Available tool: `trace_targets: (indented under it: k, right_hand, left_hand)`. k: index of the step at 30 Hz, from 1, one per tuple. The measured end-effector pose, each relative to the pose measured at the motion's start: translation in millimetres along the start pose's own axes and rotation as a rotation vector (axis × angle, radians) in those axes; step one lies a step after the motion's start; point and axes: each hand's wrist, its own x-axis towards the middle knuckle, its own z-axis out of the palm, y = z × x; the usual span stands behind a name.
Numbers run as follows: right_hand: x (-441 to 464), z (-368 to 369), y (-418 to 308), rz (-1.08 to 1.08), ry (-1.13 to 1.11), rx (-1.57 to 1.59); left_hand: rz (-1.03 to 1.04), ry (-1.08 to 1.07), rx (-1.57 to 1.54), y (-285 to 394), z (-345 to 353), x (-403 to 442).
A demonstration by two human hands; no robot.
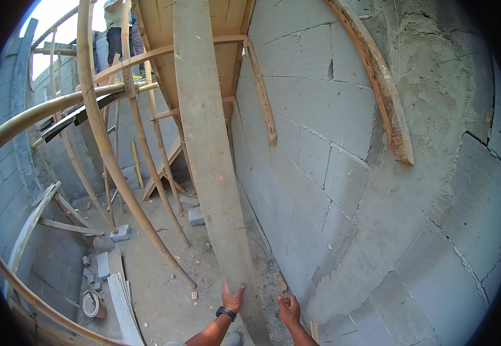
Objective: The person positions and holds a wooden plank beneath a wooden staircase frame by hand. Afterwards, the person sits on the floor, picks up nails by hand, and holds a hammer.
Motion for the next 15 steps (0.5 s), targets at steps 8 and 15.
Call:
trace_targets:
  k: [8,15]
  right_hand:
    - [-34.4,-18.5,34.6,0.020,-0.080,-0.041]
    - [-78.3,-47.3,58.0,0.125,-0.029,-0.111]
  left_hand:
    - [-0.044,0.008,0.115,-2.8,-2.2,1.6]
    - [-0.016,0.021,0.092,-6.5,1.2,2.1]
